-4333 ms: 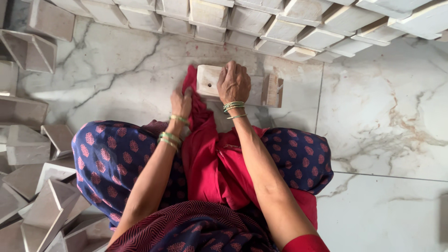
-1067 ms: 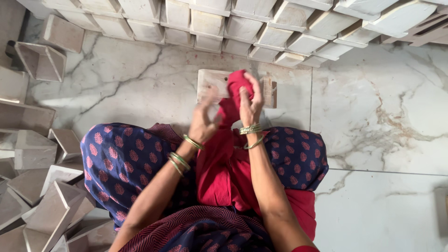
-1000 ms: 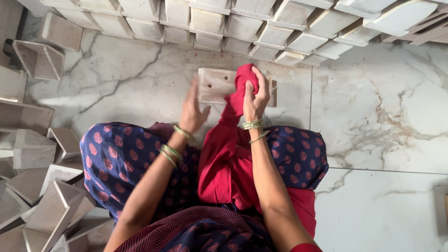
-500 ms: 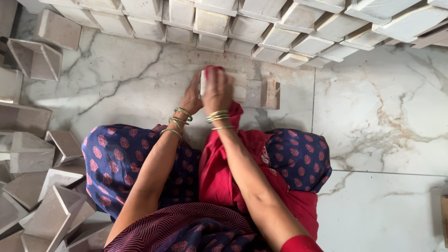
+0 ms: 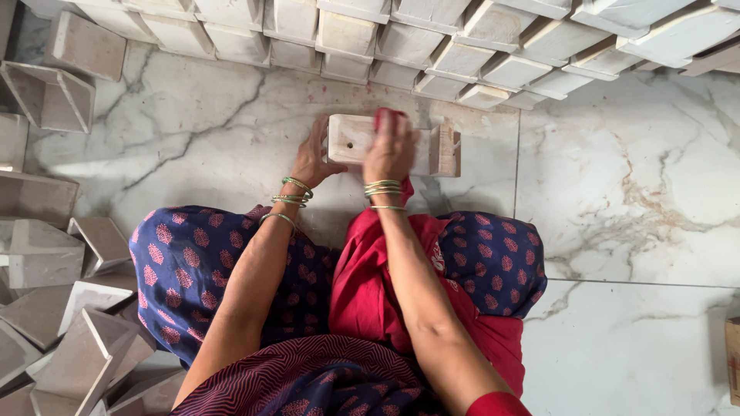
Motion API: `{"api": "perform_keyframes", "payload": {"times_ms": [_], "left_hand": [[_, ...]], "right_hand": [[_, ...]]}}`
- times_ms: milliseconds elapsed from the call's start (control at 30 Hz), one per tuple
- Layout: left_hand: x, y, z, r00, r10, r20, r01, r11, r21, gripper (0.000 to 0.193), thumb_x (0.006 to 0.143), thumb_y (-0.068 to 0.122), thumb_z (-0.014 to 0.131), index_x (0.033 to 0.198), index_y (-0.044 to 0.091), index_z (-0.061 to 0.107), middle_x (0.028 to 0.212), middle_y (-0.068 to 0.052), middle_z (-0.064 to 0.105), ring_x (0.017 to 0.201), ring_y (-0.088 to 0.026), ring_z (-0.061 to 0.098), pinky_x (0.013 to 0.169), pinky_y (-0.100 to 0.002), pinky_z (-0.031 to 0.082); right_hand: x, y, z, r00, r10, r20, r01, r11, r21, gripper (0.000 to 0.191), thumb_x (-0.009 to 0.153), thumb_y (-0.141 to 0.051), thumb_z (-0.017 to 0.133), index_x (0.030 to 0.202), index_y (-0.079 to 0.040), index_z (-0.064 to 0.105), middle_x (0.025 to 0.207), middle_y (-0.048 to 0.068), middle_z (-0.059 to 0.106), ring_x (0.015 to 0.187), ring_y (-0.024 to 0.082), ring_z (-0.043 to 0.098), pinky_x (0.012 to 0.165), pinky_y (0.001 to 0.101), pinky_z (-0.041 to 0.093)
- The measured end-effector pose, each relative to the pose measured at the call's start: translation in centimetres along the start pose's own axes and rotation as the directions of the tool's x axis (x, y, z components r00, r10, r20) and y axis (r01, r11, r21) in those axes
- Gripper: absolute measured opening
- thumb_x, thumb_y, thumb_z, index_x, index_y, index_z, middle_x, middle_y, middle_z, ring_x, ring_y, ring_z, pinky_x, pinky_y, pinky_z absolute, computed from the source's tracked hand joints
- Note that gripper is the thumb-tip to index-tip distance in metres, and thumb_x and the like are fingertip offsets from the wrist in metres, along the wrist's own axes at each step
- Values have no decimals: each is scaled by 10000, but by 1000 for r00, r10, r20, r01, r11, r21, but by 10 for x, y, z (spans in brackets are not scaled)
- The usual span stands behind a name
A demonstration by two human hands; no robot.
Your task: The person sits on the floor and wipes a wooden block with a red cloth, turning the block over to wipe its different sides and surfaces. They set the block down, reposition it, and continue wiping it with the cloth throughout the episode.
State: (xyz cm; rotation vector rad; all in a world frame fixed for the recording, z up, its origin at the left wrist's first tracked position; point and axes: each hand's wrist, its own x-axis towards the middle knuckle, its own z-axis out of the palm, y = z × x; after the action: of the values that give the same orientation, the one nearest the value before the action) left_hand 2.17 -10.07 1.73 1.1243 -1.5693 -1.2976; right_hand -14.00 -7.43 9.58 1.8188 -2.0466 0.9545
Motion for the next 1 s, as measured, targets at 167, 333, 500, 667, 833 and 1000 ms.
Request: {"api": "perform_keyframes", "payload": {"times_ms": [167,333,500,667,833,1000], "left_hand": [[1,-13,0,999,12,-46,5,937,349,732,1019,182,812,1580,69,355,1479,-156,563,1379,-343,534,1133,-442,511],[0,5,-1,1000,-22,-22,23,999,35,1096,644,110,927,1547,58,308,1574,-184,452,1458,-342,458,1069,-472,541],[-2,26,-2,999,-11,-30,12,1000,17,1203,584,51,962,1567,53,268,1578,-192,433,1471,-358,440,1082,-468,538],[1,3,3,996,76,-53,-76,997,0,1127,659,49,918,1563,43,247,1576,-209,424,1467,-359,441,1087,-439,541],[7,-14,2,987,-158,40,128,903,411,556,1041,273,799,1492,127,508,1417,-126,681,1317,-270,673,1082,-354,585],[0,-2,1,993,102,-53,-94,987,134,974,762,121,931,1542,74,350,1551,-182,505,1431,-337,527,1107,-430,542]], "right_hand": [[-13,-58,19,975,-200,98,178,964,198,426,855,-56,676,1272,-136,642,1284,99,619,1065,369,593,864,490,533],[-7,-30,-1,975,-199,95,183,970,158,455,867,-54,700,1300,-182,646,1281,62,637,1086,335,601,898,469,547],[-14,12,-31,999,-2,52,2,1000,6,582,804,3,713,1344,-200,640,1311,57,639,1087,327,603,887,472,556],[-30,-24,-20,999,14,44,-18,996,87,632,787,25,691,1386,-151,594,1381,111,578,1086,376,583,873,482,542],[-42,-73,-5,978,-177,114,149,964,221,538,854,-3,666,1361,-170,599,1377,84,583,1021,342,567,900,469,531],[-46,-38,-29,950,-280,136,249,946,209,564,827,43,637,1347,-174,631,1340,60,605,1017,332,575,885,461,529]]}}
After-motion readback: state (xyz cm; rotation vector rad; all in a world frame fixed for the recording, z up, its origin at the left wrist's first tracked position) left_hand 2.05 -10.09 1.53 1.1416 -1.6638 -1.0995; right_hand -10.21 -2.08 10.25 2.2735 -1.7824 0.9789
